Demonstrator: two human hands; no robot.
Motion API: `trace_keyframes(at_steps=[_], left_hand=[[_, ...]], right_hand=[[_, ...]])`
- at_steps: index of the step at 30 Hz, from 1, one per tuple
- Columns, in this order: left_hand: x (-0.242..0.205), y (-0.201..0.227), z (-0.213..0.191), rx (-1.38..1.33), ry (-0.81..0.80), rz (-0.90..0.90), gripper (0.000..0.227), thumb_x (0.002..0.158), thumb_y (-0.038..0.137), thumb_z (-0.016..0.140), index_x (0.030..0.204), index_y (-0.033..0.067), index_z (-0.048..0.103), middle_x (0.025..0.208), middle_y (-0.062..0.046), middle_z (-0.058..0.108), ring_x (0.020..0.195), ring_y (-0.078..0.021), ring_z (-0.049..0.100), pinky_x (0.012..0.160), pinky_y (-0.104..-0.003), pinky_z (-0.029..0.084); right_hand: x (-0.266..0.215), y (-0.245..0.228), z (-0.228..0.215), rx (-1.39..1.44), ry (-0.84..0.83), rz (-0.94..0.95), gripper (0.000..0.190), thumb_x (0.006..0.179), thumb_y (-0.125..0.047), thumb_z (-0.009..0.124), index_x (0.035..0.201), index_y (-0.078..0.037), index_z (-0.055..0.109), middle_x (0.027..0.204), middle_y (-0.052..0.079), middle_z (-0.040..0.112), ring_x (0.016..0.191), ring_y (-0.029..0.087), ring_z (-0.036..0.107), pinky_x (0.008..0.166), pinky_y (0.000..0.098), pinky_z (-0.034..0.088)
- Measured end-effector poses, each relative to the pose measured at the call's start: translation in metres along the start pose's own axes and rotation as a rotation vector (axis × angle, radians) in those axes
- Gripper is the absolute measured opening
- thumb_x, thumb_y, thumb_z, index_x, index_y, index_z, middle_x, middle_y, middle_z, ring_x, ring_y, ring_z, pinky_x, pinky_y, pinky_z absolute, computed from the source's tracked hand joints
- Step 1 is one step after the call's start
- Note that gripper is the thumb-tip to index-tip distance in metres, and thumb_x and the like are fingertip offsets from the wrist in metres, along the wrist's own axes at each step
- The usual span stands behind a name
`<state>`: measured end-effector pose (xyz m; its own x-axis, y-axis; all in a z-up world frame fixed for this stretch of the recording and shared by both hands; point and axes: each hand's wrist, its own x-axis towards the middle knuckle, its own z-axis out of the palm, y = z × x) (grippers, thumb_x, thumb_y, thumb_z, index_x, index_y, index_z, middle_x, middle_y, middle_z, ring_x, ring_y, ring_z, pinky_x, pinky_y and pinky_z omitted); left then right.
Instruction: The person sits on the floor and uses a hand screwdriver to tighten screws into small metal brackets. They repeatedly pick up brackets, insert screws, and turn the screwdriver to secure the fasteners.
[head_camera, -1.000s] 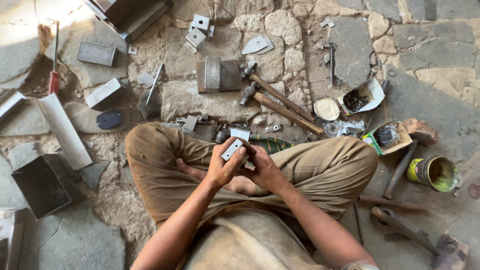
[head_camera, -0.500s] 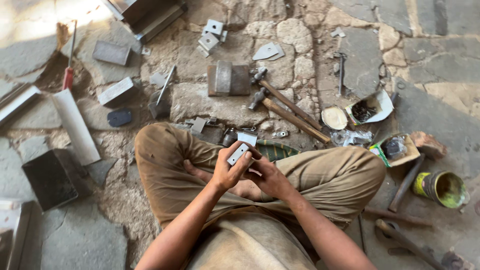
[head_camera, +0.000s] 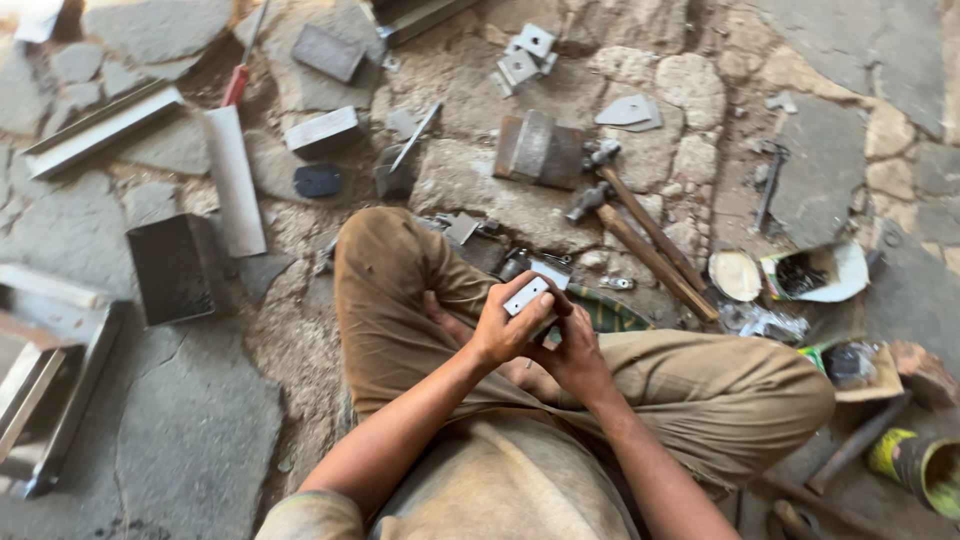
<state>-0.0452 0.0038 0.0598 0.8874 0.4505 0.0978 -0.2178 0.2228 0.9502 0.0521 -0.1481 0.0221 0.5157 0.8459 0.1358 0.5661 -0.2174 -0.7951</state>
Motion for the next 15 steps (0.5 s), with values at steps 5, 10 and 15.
trace_keyframes(at_steps=[5,10,15], left_hand=[[-0.003,-0.002,-0.008,0.031,0.014,0.087,0.026,0.106,0.026,0.058,0.106,0.0019,0.068,0.092,-0.005,0.073,0.084,-0.0107,0.068,0.078,-0.027,0.055],[-0.004,-0.005,-0.011,0.06,0.061,0.086,0.027,0.105,0.026,0.06,0.108,0.0009,0.067,0.087,-0.005,0.071,0.079,-0.0117,0.065,0.074,-0.028,0.054],[-0.006,-0.012,-0.013,0.035,0.08,0.085,0.025,0.105,0.025,0.06,0.108,0.0009,0.067,0.091,-0.005,0.072,0.084,-0.0103,0.067,0.077,-0.027,0.055]], right_hand=[[0.004,-0.003,0.0,-0.061,-0.162,-0.113,0.053,0.091,-0.01,0.082,0.138,-0.018,0.06,0.138,0.014,0.069,0.13,0.031,0.064,0.105,0.0421,0.054],[0.007,0.003,0.002,0.074,-0.143,0.062,0.088,0.079,-0.014,0.084,0.154,-0.009,0.037,0.136,0.02,0.059,0.124,0.034,0.059,0.096,0.0439,0.054],[0.007,0.015,0.007,-0.017,-0.208,0.013,0.063,0.086,-0.012,0.083,0.143,-0.015,0.056,0.127,0.014,0.071,0.117,0.029,0.07,0.095,0.0418,0.058]])
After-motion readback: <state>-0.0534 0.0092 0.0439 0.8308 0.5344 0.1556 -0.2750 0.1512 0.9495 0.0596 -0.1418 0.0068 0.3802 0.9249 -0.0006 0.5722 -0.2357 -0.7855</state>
